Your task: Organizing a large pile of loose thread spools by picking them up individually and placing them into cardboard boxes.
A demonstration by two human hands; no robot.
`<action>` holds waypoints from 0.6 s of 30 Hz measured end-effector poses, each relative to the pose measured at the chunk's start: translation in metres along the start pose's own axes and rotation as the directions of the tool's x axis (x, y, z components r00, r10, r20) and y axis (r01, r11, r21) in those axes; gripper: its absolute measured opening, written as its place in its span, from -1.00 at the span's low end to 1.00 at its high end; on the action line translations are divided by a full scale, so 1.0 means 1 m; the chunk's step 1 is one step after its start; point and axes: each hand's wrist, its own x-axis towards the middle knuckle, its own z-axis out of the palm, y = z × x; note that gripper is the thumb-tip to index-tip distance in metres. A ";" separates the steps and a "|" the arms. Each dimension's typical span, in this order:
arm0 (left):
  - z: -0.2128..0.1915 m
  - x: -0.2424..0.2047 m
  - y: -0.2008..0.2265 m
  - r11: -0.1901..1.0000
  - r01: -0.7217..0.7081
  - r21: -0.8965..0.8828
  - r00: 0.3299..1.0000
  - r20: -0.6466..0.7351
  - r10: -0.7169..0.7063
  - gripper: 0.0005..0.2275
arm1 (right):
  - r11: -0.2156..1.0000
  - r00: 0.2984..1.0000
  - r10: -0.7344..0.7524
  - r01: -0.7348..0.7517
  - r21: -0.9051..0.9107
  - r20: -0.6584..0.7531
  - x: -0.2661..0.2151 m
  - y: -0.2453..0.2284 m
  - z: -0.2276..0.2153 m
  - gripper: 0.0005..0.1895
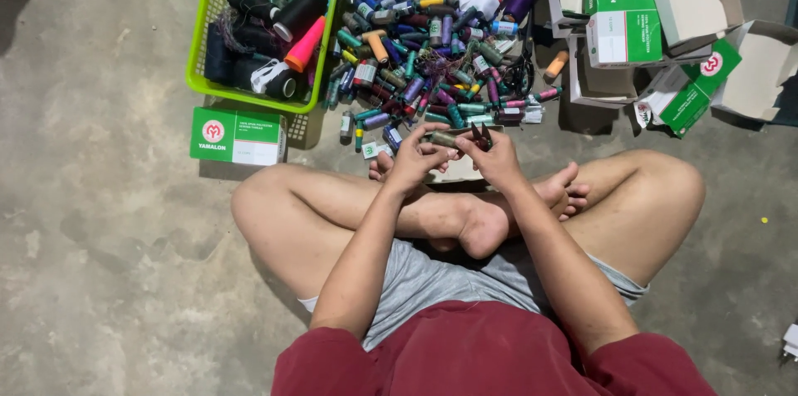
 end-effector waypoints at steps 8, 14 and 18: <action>0.003 -0.003 0.009 0.999 0.038 -0.012 0.999 0.034 -0.038 -0.55 | 0.997 0.998 0.054 -0.056 0.045 0.038 0.000 -0.009 -0.002 -0.89; 0.008 -0.007 0.020 0.999 0.040 -0.021 0.996 0.076 -0.038 -0.55 | 0.991 0.995 0.081 -0.086 0.107 0.055 -0.001 -0.014 -0.003 -0.87; 0.008 -0.009 0.024 0.999 0.029 -0.021 0.994 0.102 -0.027 -0.57 | 0.989 0.995 0.077 -0.084 0.119 0.063 0.000 -0.010 -0.002 -0.85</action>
